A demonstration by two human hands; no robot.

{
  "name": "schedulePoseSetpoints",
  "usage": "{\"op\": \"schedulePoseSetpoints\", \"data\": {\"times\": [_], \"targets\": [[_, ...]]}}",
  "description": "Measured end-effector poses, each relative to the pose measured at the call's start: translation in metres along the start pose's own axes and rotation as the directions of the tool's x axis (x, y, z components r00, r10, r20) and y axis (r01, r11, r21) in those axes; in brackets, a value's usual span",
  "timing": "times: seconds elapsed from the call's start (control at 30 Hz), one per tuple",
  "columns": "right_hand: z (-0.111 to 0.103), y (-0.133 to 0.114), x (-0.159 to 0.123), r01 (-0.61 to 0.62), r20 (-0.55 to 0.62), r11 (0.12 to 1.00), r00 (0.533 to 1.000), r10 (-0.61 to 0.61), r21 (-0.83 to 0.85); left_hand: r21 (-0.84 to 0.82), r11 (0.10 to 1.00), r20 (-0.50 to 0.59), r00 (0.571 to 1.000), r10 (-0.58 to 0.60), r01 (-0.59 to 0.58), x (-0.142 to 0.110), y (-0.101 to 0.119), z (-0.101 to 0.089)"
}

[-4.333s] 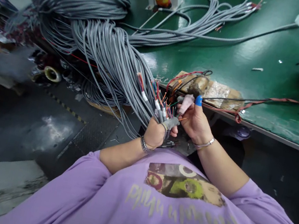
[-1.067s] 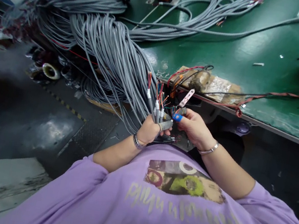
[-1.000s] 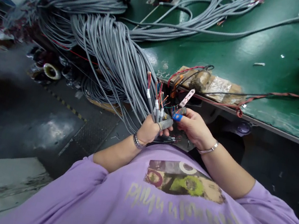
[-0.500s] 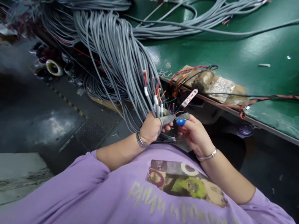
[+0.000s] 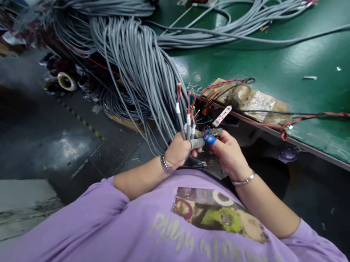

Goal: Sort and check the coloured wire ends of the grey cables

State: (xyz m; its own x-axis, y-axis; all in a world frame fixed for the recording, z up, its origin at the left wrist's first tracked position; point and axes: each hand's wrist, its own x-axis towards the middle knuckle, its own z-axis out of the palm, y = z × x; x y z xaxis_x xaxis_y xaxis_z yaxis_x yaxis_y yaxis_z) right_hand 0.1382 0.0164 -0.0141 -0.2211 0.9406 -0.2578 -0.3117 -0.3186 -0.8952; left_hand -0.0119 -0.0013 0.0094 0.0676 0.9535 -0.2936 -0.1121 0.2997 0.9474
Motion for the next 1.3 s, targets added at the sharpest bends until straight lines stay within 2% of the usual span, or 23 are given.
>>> {"op": "schedulePoseSetpoints", "data": {"times": [0.2, 0.37, 0.57, 0.83, 0.97, 1.13, 1.3], "targets": [[0.000, -0.004, -0.001, 0.025, -0.015, 0.998, 1.000, -0.024, 0.060, 0.017, 0.999, -0.026, 0.999, -0.039, 0.040, 0.001, 0.001, 0.002], [0.001, -0.008, -0.003, -0.047, 0.003, 0.989, 0.999, 0.047, 0.138, 0.027, 0.998, -0.006, 0.999, -0.050, 0.050, 0.001, 0.000, 0.001], [0.002, -0.005, 0.000, -0.052, 0.043, 0.993, 0.998, 0.048, 0.101, 0.018, 0.999, 0.015, 0.999, -0.050, 0.050, 0.000, 0.002, 0.001], [0.006, -0.002, -0.008, -0.080, -0.024, 0.976, 0.996, 0.086, 0.200, -0.007, 0.999, -0.040, 0.998, -0.042, 0.041, 0.001, -0.004, -0.001], [0.002, 0.000, -0.011, -0.053, -0.023, 0.985, 0.998, 0.057, 0.161, -0.010, 1.000, -0.057, 0.998, -0.022, 0.022, 0.001, -0.003, -0.001], [-0.006, -0.006, -0.006, -0.109, 0.027, 0.969, 0.994, 0.105, 0.221, 0.023, 0.999, 0.011, 0.999, -0.040, 0.040, -0.001, 0.001, -0.001], [-0.001, -0.013, -0.001, -0.121, 0.067, 0.967, 0.992, 0.108, 0.226, 0.045, 0.998, 0.038, 0.998, -0.045, 0.044, -0.001, 0.000, -0.002]]}}
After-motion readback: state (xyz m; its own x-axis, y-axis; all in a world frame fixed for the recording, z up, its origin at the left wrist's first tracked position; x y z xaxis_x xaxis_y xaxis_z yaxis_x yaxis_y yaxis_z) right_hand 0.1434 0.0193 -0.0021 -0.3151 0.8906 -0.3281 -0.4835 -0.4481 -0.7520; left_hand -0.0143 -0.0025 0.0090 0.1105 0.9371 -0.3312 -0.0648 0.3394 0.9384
